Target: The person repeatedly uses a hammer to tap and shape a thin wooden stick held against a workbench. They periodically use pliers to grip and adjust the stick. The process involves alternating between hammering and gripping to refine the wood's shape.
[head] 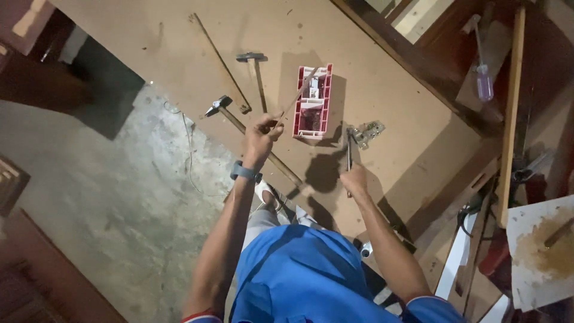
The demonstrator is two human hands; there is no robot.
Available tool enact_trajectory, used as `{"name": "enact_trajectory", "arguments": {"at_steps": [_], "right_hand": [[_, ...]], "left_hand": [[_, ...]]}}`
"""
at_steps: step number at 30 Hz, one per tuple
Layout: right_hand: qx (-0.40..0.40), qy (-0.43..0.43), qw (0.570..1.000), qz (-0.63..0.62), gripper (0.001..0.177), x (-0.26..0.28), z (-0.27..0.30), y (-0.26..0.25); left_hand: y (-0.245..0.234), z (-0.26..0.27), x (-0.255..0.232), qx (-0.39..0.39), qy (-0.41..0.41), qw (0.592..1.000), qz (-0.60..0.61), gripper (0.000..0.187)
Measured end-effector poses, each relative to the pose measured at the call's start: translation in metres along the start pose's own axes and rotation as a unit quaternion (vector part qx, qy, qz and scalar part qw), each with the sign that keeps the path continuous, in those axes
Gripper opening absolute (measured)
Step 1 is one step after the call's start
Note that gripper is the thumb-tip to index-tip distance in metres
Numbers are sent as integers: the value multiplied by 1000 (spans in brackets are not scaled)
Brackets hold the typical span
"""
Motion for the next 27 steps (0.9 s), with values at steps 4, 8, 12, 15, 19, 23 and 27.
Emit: {"name": "enact_trajectory", "arguments": {"at_steps": [4,8,12,15,19,23,27], "right_hand": [[-2,50,948,-313,29,-8,17,15],[156,10,802,-576,65,98,59,-7],[237,55,663,-708,80,-102,-29,97],[206,123,661,-711,62,-143,-41,114],[294,104,625,-715,76,-94,-12,82],[348,51,593,-724,90,-138,-35,96],[423,3,545,-724,101,-25,-8,48]], "left_hand": [[17,-18,18,-19,11,999,-46,41],[35,-24,7,-18,-3,998,-68,41],[68,-8,-41,47,14,996,-69,45],[73,-18,-33,81,20,996,-30,47],[83,-20,-36,84,8,996,-37,46],[89,-18,-38,80,9,993,-85,44],[95,-12,-47,85,10,993,-77,43]]}}
Point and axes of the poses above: each hand's wrist, its own z-axis away from the middle knuckle, its own y-axis out of the palm, x = y × z, the point moved 5 cm from there along -z, towards the middle knuckle, and after that the axes turned 11 degrees about -y, right-handed, at the moved point
